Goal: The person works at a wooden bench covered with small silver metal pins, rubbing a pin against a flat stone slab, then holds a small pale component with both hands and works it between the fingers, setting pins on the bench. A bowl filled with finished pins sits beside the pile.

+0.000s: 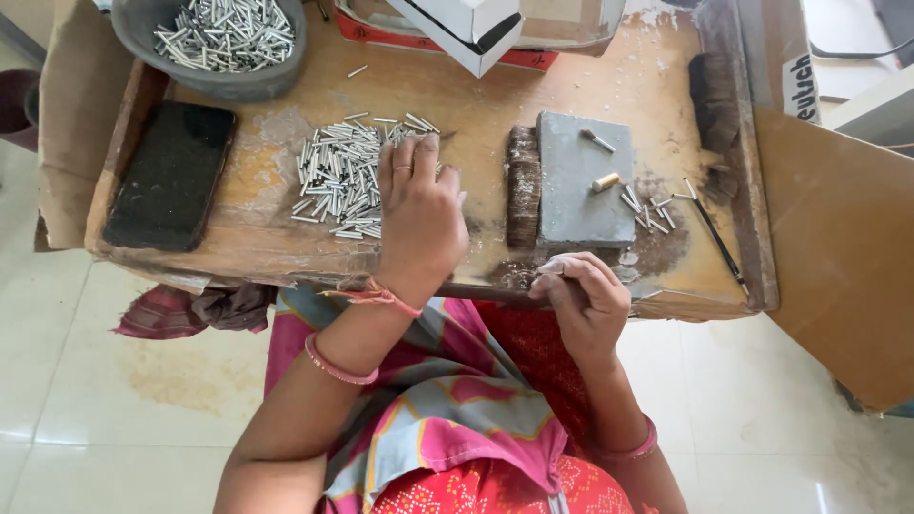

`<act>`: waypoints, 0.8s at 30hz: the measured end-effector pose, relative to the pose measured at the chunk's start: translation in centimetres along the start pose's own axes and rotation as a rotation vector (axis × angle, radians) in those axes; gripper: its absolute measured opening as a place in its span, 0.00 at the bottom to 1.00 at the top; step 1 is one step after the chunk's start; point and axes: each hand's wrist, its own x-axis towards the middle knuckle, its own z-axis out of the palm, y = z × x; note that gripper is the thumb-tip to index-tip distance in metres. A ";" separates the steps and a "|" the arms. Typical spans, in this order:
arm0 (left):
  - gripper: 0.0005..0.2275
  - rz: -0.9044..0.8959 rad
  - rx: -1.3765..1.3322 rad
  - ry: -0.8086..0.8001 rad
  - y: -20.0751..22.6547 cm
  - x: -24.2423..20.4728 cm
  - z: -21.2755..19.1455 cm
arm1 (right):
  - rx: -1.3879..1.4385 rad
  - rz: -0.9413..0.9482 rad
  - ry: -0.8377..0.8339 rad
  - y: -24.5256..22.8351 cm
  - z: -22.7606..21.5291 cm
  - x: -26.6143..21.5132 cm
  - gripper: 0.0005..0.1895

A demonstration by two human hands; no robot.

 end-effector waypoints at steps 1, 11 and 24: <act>0.11 0.005 0.000 0.000 -0.3 -0.1 0.7 | 0.001 -0.002 0.005 0.0 0.0 0.0 0.04; 0.13 0.008 -0.177 -0.128 3.1 -2.3 0.8 | 0.052 0.027 0.004 0.0 0.6 0.6 0.06; 0.11 0.010 -0.788 0.086 6.7 -5.9 -0.9 | 1.064 0.513 0.030 0.3 0.5 -2.4 0.04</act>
